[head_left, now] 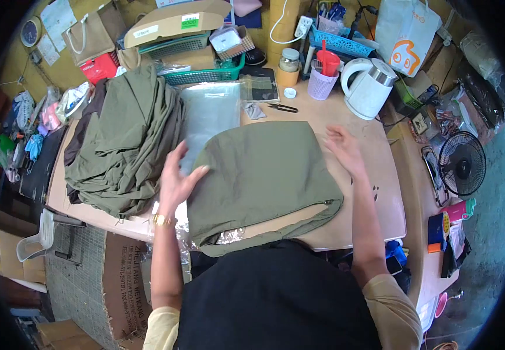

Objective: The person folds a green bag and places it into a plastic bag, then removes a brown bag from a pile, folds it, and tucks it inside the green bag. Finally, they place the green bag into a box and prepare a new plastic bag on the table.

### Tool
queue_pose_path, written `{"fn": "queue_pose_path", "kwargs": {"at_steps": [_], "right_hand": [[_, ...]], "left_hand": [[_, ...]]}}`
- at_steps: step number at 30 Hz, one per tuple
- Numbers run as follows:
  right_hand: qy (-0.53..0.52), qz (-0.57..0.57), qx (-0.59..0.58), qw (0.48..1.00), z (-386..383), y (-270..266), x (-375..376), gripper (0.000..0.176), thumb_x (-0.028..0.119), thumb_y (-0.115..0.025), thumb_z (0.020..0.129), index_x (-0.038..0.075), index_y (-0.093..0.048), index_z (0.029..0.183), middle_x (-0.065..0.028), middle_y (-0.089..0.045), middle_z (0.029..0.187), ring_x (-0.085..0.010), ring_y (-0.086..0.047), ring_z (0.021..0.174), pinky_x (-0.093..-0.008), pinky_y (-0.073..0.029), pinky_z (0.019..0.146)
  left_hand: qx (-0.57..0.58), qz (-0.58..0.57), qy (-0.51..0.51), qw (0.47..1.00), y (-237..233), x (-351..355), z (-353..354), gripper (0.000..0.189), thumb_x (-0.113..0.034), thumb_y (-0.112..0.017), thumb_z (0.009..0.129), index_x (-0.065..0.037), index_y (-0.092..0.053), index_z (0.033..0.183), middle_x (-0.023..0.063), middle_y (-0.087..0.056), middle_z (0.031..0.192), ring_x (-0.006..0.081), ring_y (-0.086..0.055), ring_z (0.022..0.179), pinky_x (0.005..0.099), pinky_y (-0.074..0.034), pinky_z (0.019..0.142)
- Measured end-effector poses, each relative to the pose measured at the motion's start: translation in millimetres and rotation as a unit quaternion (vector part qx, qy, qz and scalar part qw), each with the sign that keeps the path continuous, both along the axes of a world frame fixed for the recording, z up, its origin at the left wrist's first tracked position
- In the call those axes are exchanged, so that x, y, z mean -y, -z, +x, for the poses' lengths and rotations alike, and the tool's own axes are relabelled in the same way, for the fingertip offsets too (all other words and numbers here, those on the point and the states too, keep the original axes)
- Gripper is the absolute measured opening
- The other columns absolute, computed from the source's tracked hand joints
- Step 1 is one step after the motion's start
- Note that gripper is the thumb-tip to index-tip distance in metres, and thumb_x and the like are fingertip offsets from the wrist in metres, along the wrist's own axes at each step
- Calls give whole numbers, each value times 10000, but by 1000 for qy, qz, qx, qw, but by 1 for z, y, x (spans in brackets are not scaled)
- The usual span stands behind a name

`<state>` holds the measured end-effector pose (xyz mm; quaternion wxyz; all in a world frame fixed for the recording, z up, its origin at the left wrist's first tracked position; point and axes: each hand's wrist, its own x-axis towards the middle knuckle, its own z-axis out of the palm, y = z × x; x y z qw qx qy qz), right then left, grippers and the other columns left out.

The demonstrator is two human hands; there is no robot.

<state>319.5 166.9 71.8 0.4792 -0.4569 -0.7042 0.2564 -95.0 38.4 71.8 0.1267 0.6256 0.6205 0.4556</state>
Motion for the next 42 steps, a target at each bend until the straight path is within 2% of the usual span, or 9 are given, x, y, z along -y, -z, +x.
{"fn": "queue_pose_path", "kwargs": {"at_steps": [4,6,8,14,19,21,26,30,42], "right_hand": [[2,-21,6,1000,-30,44,-56,245,175,-710,914,-16,-653,1056,-43,-693,958,-101,-624,866,-262,-500,775],[-58,-237,-184,952,-25,44,-66,173,148,-693,923,15,-642,1021,1,-670,897,-79,-597,821,-237,-483,749],[-66,-178,-202,961,-15,45,-62,129,114,-697,913,31,-636,991,18,-650,873,-70,-581,791,-226,-474,729],[-89,-152,-211,961,0,16,-36,112,-4,-709,868,48,-620,913,33,-609,810,-55,-556,741,-206,-459,697],[-92,-194,-185,959,1,5,-16,128,-11,-722,848,34,-625,918,7,-639,840,-56,-565,749,-211,-459,680],[-58,-188,-79,977,5,6,-10,131,1,-736,837,33,-630,908,-5,-647,841,-52,-561,741,-215,-453,665],[-61,-168,-81,981,16,1,7,138,9,-750,829,38,-622,870,3,-624,806,-45,-543,726,-217,-438,645],[-58,-178,-101,977,21,-1,16,157,2,-758,820,42,-608,844,8,-612,791,-46,-533,724,-213,-434,643],[30,-119,43,991,25,-2,28,171,-26,-766,763,11,-607,812,-41,-631,813,-123,-559,764,-274,-459,720]], "left_hand": [[112,-122,28,986,2,-52,1,403,-236,-742,880,46,-684,1163,121,-727,1022,159,-657,964,293,-496,897],[223,-74,33,971,4,-54,3,336,-202,-711,908,39,-695,1142,83,-732,969,123,-642,904,271,-497,848],[331,-28,37,943,7,-57,3,274,-168,-680,936,32,-706,1121,44,-736,917,87,-628,844,249,-498,798],[186,47,-10,981,16,-53,7,162,-144,-689,926,2,-720,989,44,-730,889,117,-640,837,280,-499,781],[-234,135,-29,962,1,-41,17,92,-124,-707,874,-55,-706,933,89,-677,786,244,-622,707,353,-445,894],[-247,144,-46,957,-2,-36,20,85,-133,-718,862,-63,-700,907,91,-669,770,267,-611,697,380,-432,908],[-204,87,-15,975,-9,-21,21,52,-134,-707,871,-92,-683,890,67,-629,654,246,-619,704,432,-398,981],[-239,152,24,959,-11,-17,20,152,-52,-753,767,-102,-665,881,42,-660,771,234,-631,793,447,-365,1041],[-242,193,-28,950,-16,-9,33,91,-55,-740,746,-110,-678,784,32,-609,794,259,-585,802,420,-393,888]]}}
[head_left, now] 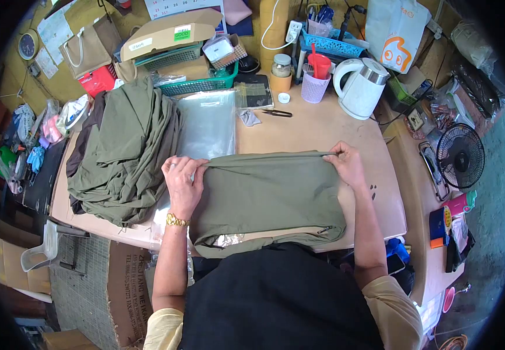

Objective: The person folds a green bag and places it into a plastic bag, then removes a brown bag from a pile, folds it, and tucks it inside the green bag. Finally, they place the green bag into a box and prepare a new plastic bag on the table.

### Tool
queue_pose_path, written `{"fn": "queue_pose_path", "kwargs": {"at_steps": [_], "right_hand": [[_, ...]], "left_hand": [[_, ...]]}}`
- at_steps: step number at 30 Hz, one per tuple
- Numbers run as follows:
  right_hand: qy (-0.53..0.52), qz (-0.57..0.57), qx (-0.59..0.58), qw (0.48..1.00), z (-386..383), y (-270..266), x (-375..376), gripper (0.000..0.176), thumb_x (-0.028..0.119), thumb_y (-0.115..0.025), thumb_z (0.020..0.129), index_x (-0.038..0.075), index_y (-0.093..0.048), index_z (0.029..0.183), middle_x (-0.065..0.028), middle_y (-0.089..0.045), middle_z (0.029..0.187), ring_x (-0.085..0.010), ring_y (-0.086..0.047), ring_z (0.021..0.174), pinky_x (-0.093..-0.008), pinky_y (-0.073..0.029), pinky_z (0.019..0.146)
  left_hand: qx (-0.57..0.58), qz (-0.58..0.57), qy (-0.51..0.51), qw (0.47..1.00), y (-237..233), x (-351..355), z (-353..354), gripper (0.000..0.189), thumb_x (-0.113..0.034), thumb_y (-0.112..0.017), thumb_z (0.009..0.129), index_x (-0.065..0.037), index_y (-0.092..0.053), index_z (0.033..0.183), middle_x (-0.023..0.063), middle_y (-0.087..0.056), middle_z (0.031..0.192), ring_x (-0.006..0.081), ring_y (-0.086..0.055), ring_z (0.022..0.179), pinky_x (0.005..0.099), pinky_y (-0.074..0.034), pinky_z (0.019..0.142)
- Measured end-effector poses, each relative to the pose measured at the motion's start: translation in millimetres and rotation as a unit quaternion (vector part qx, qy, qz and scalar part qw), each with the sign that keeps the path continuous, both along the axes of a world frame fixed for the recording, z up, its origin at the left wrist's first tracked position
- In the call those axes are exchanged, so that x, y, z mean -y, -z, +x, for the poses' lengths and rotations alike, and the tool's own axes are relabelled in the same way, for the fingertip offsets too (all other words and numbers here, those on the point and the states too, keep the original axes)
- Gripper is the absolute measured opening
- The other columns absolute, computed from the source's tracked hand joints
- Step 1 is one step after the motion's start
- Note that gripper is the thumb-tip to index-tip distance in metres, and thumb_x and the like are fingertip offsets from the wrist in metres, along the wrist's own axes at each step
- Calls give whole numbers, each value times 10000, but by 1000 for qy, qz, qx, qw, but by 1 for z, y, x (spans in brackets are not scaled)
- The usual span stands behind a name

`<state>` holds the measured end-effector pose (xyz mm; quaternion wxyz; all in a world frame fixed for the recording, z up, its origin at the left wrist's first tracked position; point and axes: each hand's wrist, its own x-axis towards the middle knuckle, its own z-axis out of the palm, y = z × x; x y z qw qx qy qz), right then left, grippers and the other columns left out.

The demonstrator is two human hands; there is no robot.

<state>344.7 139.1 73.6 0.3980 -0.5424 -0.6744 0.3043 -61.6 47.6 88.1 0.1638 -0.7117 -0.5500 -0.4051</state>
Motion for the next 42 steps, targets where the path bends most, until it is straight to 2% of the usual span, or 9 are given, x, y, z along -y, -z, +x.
{"fn": "queue_pose_path", "kwargs": {"at_steps": [3,10,13,15,17,19,22,27,42], "right_hand": [[-65,143,-39,987,5,-1,9,170,-35,-765,744,2,-609,803,-82,-639,963,-175,-582,867,-295,-465,801],[-230,26,131,964,32,22,56,192,-53,-726,763,7,-671,937,-103,-597,1206,-207,-591,1039,-311,-468,914],[-162,-121,-162,966,34,23,30,160,73,-687,857,3,-679,1001,-95,-622,1175,-180,-602,1040,-308,-488,894],[36,-187,-75,979,25,20,-3,249,241,-619,935,3,-675,980,-62,-669,1019,-149,-617,903,-302,-507,769],[19,-259,-52,964,17,34,-39,306,310,-602,945,10,-663,943,-44,-660,913,-141,-599,807,-297,-487,696],[1,-330,-26,944,9,32,-54,371,378,-585,956,16,-650,907,-25,-652,807,-133,-581,711,-293,-467,624],[-140,-241,256,926,-3,34,-55,228,270,-680,936,47,-650,971,17,-602,713,-50,-516,635,-226,-418,579],[-72,-114,-36,990,-7,12,-16,186,22,-772,797,43,-588,818,7,-565,720,-60,-499,665,-242,-416,586],[-3,-2,-172,985,25,-30,65,173,-108,-700,778,13,-610,864,-22,-626,792,-77,-581,728,-218,-466,668]], "left_hand": [[-15,20,-7,1000,12,17,-1,101,-41,-721,743,-122,-672,779,26,-591,829,247,-577,839,425,-388,878],[64,-269,100,956,35,72,-15,126,22,-618,776,-78,-692,791,66,-651,806,261,-605,773,393,-459,737],[271,-230,51,933,24,45,-27,138,-68,-575,875,-7,-696,854,170,-670,791,348,-640,727,395,-516,705],[288,-224,-63,929,10,14,-27,294,-234,-562,941,19,-707,901,212,-695,868,389,-670,823,420,-523,774],[257,-211,-97,938,14,-21,-27,395,-323,-547,964,34,-714,930,234,-704,904,410,-680,871,436,-522,800],[106,-477,-160,858,23,-47,-28,516,-439,-543,958,44,-723,985,269,-701,946,424,-681,930,468,-513,827],[104,-521,-86,843,19,-48,-23,576,-493,-571,940,61,-722,999,319,-677,938,448,-674,923,472,-515,827],[450,-408,85,790,19,-20,-22,205,-88,-778,855,38,-676,981,14,-687,824,54,-600,712,228,-500,640],[586,-306,203,722,-31,63,4,124,-79,-766,874,-28,-692,961,-63,-628,782,12,-532,702,176,-432,648]]}}
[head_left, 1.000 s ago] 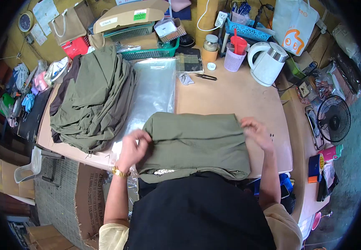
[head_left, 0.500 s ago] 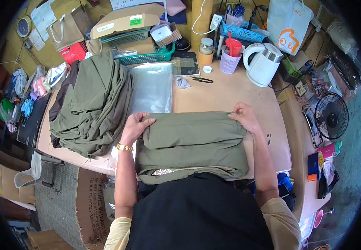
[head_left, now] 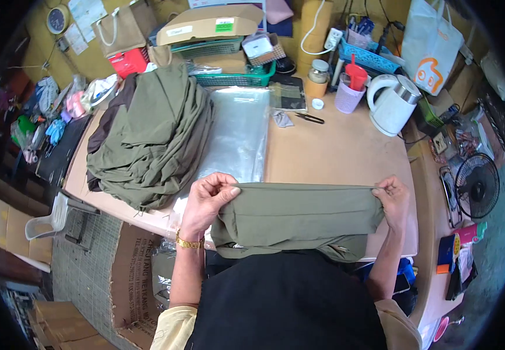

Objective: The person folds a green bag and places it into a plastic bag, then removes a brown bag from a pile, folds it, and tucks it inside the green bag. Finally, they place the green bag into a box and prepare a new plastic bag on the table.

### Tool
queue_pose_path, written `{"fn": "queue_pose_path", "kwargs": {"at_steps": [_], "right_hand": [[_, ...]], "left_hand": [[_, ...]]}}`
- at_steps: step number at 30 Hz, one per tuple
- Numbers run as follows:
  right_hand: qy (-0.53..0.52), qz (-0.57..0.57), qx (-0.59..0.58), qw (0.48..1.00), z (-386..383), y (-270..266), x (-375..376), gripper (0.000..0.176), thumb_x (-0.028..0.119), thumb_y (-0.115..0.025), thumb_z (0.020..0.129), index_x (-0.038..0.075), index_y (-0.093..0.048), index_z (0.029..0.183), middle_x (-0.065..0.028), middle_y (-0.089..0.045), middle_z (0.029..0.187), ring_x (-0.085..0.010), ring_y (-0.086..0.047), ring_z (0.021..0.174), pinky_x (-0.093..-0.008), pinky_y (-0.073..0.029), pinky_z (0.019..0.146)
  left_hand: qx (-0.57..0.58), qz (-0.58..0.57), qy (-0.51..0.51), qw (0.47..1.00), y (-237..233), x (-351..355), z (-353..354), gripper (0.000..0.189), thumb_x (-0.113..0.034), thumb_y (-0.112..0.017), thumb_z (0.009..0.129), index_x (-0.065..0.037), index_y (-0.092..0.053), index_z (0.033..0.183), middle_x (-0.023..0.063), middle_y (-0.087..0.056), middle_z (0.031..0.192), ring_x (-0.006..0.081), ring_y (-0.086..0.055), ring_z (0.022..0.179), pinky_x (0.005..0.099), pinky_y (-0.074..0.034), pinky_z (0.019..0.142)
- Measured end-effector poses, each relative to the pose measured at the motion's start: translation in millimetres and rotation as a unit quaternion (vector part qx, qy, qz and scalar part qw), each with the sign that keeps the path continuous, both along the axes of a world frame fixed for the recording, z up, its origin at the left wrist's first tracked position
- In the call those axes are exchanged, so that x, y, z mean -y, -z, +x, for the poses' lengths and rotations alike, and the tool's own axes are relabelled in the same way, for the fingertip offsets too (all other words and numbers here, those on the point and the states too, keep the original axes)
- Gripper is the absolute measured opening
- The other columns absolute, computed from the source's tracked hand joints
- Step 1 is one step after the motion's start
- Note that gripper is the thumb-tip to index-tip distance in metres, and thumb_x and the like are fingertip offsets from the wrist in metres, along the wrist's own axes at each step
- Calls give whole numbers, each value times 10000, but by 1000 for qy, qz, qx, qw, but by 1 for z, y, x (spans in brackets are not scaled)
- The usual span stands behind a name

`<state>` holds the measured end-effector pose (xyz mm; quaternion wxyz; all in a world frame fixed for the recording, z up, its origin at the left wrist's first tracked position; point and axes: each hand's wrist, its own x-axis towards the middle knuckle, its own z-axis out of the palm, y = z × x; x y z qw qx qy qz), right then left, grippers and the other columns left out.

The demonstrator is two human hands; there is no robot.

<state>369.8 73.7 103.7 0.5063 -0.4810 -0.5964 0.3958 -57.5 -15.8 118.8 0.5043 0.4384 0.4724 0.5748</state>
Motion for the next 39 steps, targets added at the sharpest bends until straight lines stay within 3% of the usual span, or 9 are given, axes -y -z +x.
{"fn": "queue_pose_path", "kwargs": {"at_steps": [8,10,13,16,20,24,27,35,39], "right_hand": [[90,119,65,987,-20,-26,-31,183,-38,-632,866,-21,-609,1047,-70,-660,1001,-137,-622,919,-267,-486,829],[123,239,110,957,-54,-45,-49,365,-21,-634,865,-3,-564,1222,-97,-607,1195,-197,-563,1150,-341,-433,994],[-23,113,218,969,-34,-42,-67,610,33,-745,785,37,-505,1346,-114,-535,1335,-229,-472,1304,-387,-352,1105],[-190,81,222,953,-25,-12,-62,771,97,-838,677,54,-487,1361,-109,-519,1360,-236,-464,1318,-377,-349,1120],[-141,59,321,935,-24,25,-65,879,128,-885,598,70,-468,1371,-123,-479,1398,-228,-449,1330,-345,-346,1126],[-57,22,247,967,-29,46,-94,479,81,-800,736,21,-604,1169,-115,-639,1148,-179,-596,1117,-311,-469,933],[-40,-8,230,972,-26,48,-109,218,74,-724,837,-15,-639,1017,-109,-674,965,-137,-637,933,-289,-497,788],[-145,-7,139,980,-27,38,-139,130,64,-552,971,-22,-645,1000,-83,-639,734,-129,-652,814,-276,-491,758],[71,215,164,960,-69,-11,-116,197,94,-592,960,19,-620,1140,-151,-644,966,-263,-646,1000,-345,-487,880]], "left_hand": [[-98,147,-130,976,-26,-23,-2,283,-67,-785,819,-34,-624,1049,-6,-609,950,87,-569,860,233,-473,785],[-412,303,-258,820,-39,-48,-7,400,-122,-791,804,-35,-619,1154,78,-623,1047,220,-593,1018,334,-458,946],[-380,202,45,901,-14,-66,-33,657,-276,-844,742,-87,-589,1316,129,-613,1269,308,-548,1232,460,-354,1106],[-488,130,73,860,5,-60,-26,703,-361,-878,675,-171,-630,1306,63,-627,1316,279,-528,1312,640,-187,1166],[-492,147,44,857,35,-79,-32,442,-250,-823,777,-155,-704,1193,56,-703,1195,254,-632,1166,603,-240,1161],[-453,154,26,878,44,-93,-27,200,-178,-766,840,-75,-750,1010,68,-746,1025,252,-693,1003,539,-316,1138],[-402,140,-91,900,52,-102,-34,142,-137,-693,907,0,-726,923,132,-706,794,266,-659,692,305,-520,809],[-181,140,-46,972,46,-113,-32,157,-118,-637,973,23,-681,920,-40,-651,798,51,-549,765,253,-471,721],[-359,236,-161,889,18,-125,-13,168,-96,-599,971,-44,-644,1124,118,-681,1092,243,-635,978,362,-479,880]]}}
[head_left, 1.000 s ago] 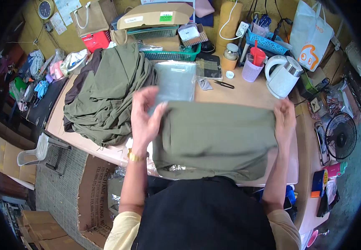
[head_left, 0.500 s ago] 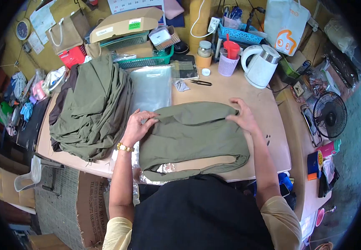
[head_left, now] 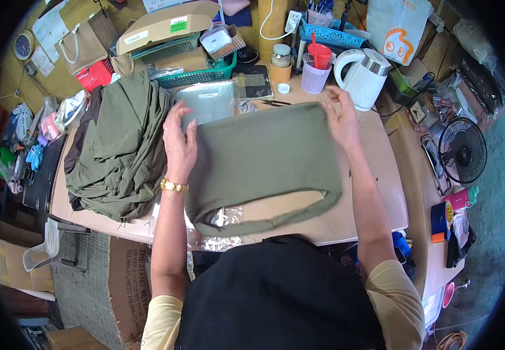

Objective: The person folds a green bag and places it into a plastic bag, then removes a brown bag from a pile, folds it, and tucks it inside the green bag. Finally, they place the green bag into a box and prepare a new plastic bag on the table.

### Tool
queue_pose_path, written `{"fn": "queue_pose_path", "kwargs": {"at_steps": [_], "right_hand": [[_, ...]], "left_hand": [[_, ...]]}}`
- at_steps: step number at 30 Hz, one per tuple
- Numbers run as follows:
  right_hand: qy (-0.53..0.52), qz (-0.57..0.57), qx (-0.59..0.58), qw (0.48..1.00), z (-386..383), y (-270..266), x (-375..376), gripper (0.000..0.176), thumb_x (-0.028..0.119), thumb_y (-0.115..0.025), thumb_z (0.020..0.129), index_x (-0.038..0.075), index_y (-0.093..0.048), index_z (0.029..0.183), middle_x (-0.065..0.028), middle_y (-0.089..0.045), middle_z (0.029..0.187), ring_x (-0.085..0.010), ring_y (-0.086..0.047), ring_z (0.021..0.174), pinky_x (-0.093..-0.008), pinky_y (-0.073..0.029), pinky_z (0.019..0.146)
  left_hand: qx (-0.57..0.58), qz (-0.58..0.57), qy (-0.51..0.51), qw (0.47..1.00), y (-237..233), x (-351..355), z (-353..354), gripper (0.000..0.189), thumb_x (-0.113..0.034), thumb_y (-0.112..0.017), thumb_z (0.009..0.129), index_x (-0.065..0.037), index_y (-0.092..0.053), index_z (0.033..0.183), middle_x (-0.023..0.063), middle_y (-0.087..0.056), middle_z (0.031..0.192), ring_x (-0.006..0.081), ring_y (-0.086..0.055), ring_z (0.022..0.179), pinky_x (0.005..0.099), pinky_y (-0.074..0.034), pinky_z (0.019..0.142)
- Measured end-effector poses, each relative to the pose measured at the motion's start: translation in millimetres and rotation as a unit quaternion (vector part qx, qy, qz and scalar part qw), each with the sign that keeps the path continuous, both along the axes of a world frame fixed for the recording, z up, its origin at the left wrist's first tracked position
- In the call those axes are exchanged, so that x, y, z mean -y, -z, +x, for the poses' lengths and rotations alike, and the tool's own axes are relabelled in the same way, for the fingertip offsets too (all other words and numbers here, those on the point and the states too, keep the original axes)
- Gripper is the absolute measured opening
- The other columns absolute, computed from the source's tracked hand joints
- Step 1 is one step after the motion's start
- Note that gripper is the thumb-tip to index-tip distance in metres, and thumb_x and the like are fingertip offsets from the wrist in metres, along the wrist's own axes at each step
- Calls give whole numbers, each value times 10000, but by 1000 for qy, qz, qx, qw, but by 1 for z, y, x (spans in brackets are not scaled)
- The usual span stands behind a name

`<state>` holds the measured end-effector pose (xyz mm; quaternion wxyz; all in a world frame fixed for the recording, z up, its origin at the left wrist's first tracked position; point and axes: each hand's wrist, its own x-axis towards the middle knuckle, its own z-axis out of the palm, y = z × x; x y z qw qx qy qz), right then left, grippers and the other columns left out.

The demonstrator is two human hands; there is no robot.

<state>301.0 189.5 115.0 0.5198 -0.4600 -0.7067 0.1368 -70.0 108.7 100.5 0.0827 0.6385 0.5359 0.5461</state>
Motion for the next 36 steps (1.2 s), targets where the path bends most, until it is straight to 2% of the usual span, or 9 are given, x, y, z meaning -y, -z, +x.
{"fn": "queue_pose_path", "kwargs": {"at_steps": [1,3,8,12,14,17,22,29,36], "right_hand": [[33,104,60,992,-7,-8,5,252,107,-609,953,29,-601,1192,-176,-642,1099,-307,-622,1079,-371,-479,924],[-19,-15,116,993,-16,1,35,380,148,-640,940,53,-544,1295,-179,-551,1315,-344,-525,1227,-433,-418,1025],[-48,4,384,922,-9,75,76,497,199,-653,932,109,-488,1392,-128,-514,1400,-333,-472,1294,-528,-326,1084],[-37,11,326,944,13,73,92,427,199,-699,889,111,-583,1290,-118,-567,1319,-327,-500,1243,-526,-343,1061],[-174,-85,232,953,22,41,110,308,188,-745,837,106,-667,1124,-85,-618,1177,-297,-531,1156,-507,-344,1054],[-223,-89,290,926,20,31,126,170,155,-769,804,84,-680,930,-46,-634,956,-257,-557,1023,-477,-347,1049],[-231,-160,213,936,44,71,103,97,105,-744,816,82,-662,862,0,-611,790,-187,-584,851,-457,-291,1100],[-206,-142,166,954,38,66,86,69,116,-725,855,88,-682,809,-3,-564,720,-171,-584,777,-504,-231,1162],[-188,-62,205,959,7,48,83,55,129,-755,823,100,-708,822,-11,-617,825,-202,-604,872,-554,-252,1152]], "left_hand": [[-93,45,-35,994,-11,7,12,225,-107,-582,973,-75,-609,1194,146,-618,1225,298,-581,1115,424,-434,966],[-236,-26,-7,971,-14,29,31,362,-212,-534,998,-124,-527,1349,132,-471,1477,346,-406,1399,591,-239,1151],[-381,-201,72,899,56,63,30,438,-365,-508,1007,-134,-545,1377,107,-508,1462,304,-362,1446,650,-110,1176],[-257,-141,82,952,21,84,16,341,-384,-599,950,-116,-680,1146,92,-646,1217,298,-529,1265,552,-257,1148],[-244,-298,186,904,-17,108,15,330,-395,-727,848,-109,-705,1010,54,-674,1001,265,-603,1081,467,-354,1060],[-284,-313,207,882,-10,134,8,355,-377,-823,747,-113,-708,956,43,-663,915,239,-621,993,431,-377,1008],[-138,-242,133,951,36,134,-24,149,-183,-736,866,-64,-686,794,45,-623,666,228,-600,686,418,-371,1009],[-208,-226,86,948,30,129,-33,221,-264,-778,826,-65,-696,776,73,-620,661,236,-573,722,382,-370,910],[-199,-189,148,950,19,66,94,387,-424,-645,921,-83,-696,1097,118,-691,1029,345,-631,1031,475,-481,864]]}}
